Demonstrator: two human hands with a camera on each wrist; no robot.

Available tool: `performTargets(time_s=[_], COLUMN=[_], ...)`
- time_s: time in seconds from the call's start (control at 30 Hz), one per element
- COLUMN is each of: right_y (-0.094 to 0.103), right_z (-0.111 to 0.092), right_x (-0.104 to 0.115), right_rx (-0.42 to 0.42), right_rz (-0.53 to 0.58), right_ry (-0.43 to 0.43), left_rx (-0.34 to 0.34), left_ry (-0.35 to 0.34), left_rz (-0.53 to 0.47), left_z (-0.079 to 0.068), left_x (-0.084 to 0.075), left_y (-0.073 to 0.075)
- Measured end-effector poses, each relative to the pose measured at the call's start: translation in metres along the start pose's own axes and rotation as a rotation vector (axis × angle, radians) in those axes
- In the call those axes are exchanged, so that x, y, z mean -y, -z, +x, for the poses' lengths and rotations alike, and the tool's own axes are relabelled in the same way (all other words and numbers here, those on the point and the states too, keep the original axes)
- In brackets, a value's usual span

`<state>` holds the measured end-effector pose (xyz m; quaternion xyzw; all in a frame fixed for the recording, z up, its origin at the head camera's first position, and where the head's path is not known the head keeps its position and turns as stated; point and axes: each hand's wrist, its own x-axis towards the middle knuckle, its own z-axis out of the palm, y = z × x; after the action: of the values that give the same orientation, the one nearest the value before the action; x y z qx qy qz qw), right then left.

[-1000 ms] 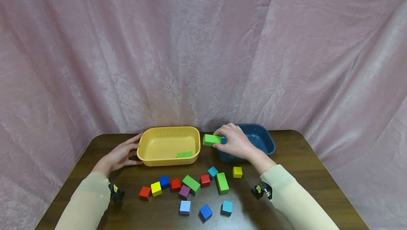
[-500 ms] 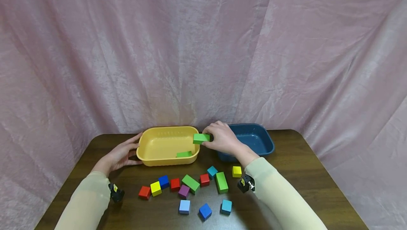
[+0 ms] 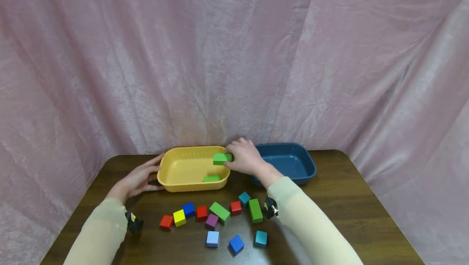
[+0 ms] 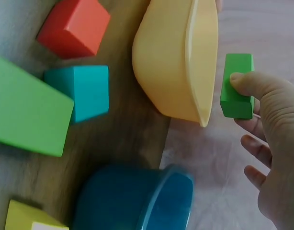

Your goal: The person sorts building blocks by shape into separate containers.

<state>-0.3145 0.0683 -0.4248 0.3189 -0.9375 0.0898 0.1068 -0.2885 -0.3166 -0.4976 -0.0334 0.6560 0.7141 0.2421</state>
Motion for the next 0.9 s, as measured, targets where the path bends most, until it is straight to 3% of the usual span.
performTargets(time_s=[0.23,0.6,0.9], right_y=[-0.014,-0.028,-0.02], right_z=[0.009,0.017,0.014], right_x=[0.009,0.021,0.02], right_rx=[0.017,0.01,-0.02], right_rz=[-0.045,-0.028,0.009], right_ry=[-0.054,-0.114,-0.098], left_rx=[-0.002,-0.016,-0.001], left_ry=[-0.003,-0.003,-0.008], left_rz=[0.009,-0.006,-0.013], left_z=[-0.002,-0.002,0.001], left_x=[0.0,0.0,-0.001], left_y=[-0.001,-0.003,-0.004])
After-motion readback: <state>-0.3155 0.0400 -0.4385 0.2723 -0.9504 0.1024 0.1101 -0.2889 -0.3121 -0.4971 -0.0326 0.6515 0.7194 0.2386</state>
